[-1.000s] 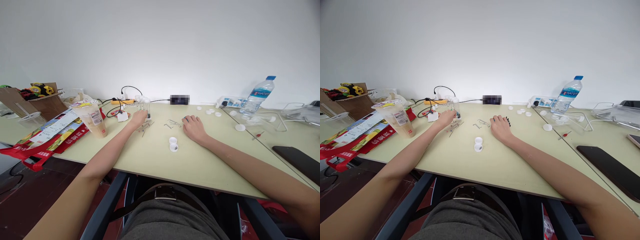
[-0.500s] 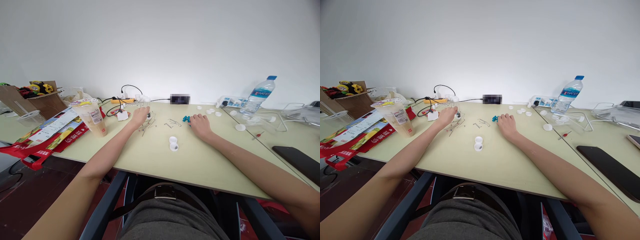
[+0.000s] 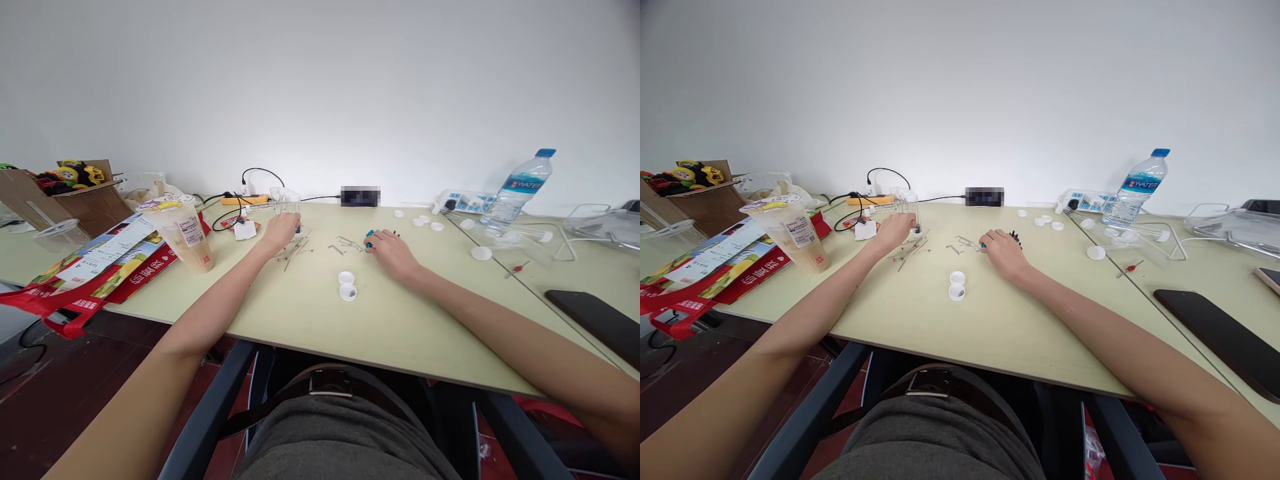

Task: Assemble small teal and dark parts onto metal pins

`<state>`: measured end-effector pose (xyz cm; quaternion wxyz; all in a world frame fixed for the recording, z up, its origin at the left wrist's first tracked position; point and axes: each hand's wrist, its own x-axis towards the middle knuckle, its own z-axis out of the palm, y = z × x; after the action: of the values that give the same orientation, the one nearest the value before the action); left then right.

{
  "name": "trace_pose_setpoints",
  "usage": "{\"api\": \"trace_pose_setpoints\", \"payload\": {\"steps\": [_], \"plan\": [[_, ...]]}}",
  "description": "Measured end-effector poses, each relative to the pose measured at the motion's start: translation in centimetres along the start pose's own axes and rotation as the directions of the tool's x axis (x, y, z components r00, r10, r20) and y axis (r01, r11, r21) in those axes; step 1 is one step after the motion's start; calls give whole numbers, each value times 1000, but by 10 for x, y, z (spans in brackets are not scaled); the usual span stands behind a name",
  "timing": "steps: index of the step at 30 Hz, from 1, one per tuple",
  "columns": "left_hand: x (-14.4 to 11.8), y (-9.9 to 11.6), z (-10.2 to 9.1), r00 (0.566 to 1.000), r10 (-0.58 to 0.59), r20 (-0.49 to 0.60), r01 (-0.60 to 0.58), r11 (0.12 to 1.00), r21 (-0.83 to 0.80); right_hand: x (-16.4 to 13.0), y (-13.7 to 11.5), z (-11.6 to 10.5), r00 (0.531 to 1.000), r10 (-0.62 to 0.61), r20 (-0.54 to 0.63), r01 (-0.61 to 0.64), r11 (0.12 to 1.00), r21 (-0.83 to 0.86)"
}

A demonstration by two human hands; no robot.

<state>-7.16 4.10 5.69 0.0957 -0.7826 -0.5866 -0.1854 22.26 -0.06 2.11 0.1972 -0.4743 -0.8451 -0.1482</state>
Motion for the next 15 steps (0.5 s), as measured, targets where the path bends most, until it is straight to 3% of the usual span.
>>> {"api": "trace_pose_setpoints", "payload": {"steps": [5, 11, 15], "plan": [[2, 5, 5, 999, 42, -34, -52, 919, -390, -5, -28, 8, 997, -71, 33, 54, 930, 363], [1, 11, 16, 997, 45, 68, 29, 593, -805, -8, -40, 7, 987, -157, 41, 115, 853, 509], [-3, 19, 21, 991, 29, 128, 106, 396, -912, -7, -40, 3, 997, -75, -15, 71, 840, 537]]}}
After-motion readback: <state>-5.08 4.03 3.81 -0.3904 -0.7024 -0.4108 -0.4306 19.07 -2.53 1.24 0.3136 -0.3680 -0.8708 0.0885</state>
